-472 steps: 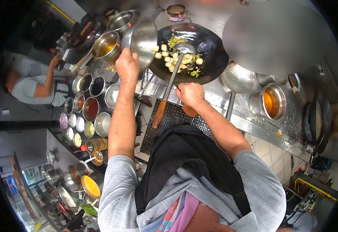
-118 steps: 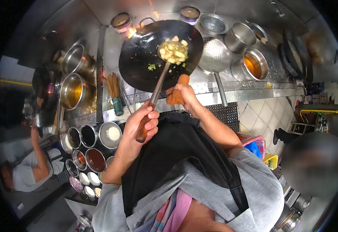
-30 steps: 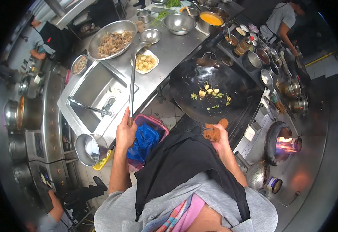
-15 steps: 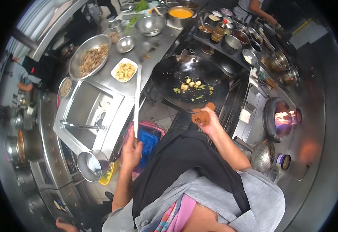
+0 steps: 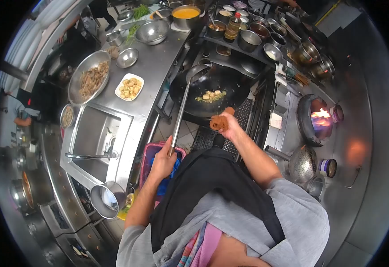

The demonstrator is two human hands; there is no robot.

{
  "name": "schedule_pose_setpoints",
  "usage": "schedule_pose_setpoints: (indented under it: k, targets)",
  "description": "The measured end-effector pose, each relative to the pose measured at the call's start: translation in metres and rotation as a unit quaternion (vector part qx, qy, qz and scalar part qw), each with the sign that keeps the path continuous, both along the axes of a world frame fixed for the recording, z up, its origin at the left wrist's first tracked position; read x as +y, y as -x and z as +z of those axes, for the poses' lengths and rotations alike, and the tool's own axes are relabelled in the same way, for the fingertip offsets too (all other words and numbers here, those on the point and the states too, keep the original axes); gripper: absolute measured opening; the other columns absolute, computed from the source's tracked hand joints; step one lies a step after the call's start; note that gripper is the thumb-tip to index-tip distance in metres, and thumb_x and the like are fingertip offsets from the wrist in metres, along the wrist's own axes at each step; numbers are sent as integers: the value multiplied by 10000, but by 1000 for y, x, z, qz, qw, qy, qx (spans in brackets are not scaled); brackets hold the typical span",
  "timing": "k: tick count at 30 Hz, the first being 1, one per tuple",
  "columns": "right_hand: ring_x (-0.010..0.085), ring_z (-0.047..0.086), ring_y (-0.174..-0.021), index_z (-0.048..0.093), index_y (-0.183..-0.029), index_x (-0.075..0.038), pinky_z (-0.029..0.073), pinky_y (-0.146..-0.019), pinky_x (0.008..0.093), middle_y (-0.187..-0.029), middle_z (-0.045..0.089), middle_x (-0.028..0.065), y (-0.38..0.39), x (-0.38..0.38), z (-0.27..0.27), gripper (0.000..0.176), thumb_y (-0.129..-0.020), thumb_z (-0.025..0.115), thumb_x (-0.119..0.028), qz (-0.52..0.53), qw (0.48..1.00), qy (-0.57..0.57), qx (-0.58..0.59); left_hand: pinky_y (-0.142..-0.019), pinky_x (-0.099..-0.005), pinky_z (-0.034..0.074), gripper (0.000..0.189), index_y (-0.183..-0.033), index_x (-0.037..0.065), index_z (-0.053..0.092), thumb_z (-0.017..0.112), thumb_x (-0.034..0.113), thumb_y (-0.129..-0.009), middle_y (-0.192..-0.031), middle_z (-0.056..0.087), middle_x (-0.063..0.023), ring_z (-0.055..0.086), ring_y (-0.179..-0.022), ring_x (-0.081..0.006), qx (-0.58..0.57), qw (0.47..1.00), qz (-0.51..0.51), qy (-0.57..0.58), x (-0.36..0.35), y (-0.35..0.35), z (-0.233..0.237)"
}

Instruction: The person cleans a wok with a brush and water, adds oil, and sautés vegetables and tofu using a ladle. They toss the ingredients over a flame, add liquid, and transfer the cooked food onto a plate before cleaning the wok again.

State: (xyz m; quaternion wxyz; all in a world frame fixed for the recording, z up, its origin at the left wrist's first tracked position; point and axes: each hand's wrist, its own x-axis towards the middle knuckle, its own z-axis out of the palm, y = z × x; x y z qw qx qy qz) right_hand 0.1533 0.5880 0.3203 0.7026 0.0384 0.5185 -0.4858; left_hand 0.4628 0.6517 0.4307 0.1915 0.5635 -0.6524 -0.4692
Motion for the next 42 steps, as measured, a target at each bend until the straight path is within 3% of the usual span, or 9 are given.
schedule_pose_setpoints:
  k: [2,10,15,21,25,31,35,39,42]
  targets:
    - [212,647,-702,612,-1032,-5,400,-366,235,-903,668,120,0,11,9,353,-828,535,-283,-9,1000,2,2,-403,-257,397,653,-1481,113,294,545,26,-885,-684,535,-23,472,-438,-99,77,987,50,-135,-15,12,19]
    - [255,645,-830,509,-1103,32,552,-716,400,-962,615,132,-2,73,2,338,-779,532,-63,49,967,79,238,-386,-253,419,731,-1520,133,126,492,46,-892,-681,487,-23,480,-450,-119,168,948,84,-256,-38,18,13]
    - [263,652,-742,528,-1030,39,559,-649,401,-882,631,161,7,35,-14,275,-785,537,-84,36,972,56,224,-373,-238,397,742,-1518,213,85,502,113,-912,-691,497,-1,463,-454,-103,260,887,49,-379,-50,68,-33]
    - [250,651,-633,571,-965,35,522,-441,337,-843,657,155,-4,30,-16,258,-821,544,-177,-82,994,-9,66,-346,-204,374,479,-1387,239,347,486,147,-938,-723,462,29,425,-471,-59,495,658,26,-566,-53,88,-39]
    - [220,648,-622,600,-989,38,395,-313,243,-845,659,145,9,47,-21,354,-841,504,-270,-34,999,-28,6,-353,-206,364,465,-1377,242,375,492,142,-938,-718,456,25,415,-457,-60,500,653,18,-568,-48,71,-29]
    - [261,653,-660,574,-997,36,527,-477,334,-837,646,148,8,70,-1,270,-798,538,-142,-62,992,-14,105,-357,-252,384,571,-1449,220,281,475,109,-924,-675,480,-2,436,-420,-100,432,736,37,-520,-55,30,-6]
    - [249,653,-717,553,-1038,15,547,-598,381,-825,624,124,21,100,-36,281,-764,517,-32,80,873,96,471,-373,-266,417,783,-1517,225,8,469,87,-899,-674,490,-5,470,-437,-109,246,863,21,-441,-58,31,-28]
    - [255,645,-655,523,-915,-2,538,-570,400,-759,610,128,30,58,-27,167,-758,559,-47,3,961,43,274,-350,-273,414,557,-1418,204,288,501,110,-911,-675,469,4,469,-444,-96,329,797,-21,-506,-46,51,-37]
    - [257,641,-619,529,-906,1,522,-488,367,-756,616,131,17,41,-2,171,-765,577,-85,-43,980,-1,194,-318,-220,408,421,-1349,198,376,491,136,-948,-689,456,4,448,-418,-80,500,642,-1,-581,-43,56,-47]
